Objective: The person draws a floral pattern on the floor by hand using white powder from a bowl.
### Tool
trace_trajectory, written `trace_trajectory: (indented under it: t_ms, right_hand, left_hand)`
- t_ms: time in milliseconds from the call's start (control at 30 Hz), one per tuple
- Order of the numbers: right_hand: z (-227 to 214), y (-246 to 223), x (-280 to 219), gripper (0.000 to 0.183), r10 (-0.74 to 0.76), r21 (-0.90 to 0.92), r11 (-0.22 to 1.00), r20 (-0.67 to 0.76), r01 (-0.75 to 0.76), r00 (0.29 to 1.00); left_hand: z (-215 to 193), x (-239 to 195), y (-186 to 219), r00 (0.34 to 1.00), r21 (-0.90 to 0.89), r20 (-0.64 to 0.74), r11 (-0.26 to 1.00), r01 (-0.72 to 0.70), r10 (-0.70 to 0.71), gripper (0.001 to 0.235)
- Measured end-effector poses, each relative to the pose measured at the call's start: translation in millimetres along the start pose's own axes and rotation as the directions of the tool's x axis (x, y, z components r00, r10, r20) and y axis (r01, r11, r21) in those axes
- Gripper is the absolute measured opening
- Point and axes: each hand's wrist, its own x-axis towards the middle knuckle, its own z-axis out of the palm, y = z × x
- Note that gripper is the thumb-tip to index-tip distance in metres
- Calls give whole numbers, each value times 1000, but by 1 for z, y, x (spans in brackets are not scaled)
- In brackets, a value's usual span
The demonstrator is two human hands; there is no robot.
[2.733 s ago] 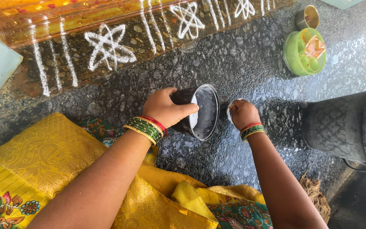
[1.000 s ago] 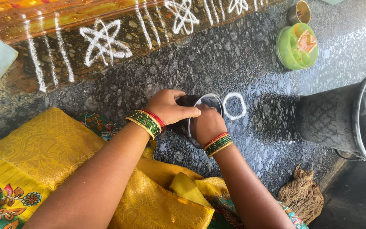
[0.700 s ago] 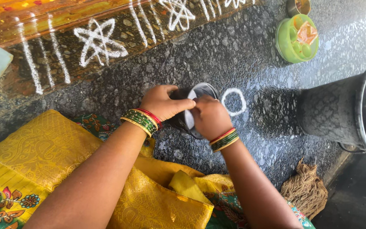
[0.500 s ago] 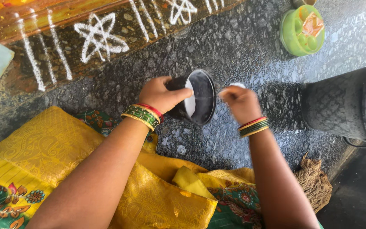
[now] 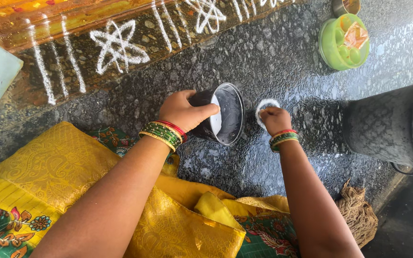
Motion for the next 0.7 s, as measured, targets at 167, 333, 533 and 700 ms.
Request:
trace_trajectory:
  t_ms: [167,333,533,700]
  right_hand:
    - [10,-2,9,30,-120,-100,988,-51,115,991]
    - [-1,9,-16,34,-2,-170,985,61,12,998]
    - [-16,42,-33,40,-45,-375,926,27,51,999]
    - [-22,60,-21,38,-148,-448,889,-78,98,986]
  left_hand:
    - [-6,-5,10,994,-7,76,997,79,-78,62]
    - [-2,-2,7,999,46,8,998,44,-44,95]
    - [2,-1,0,1000,52,-10,999,12,-12,95]
    - [-5,-8,14,996,28,51,997,68,-70,84]
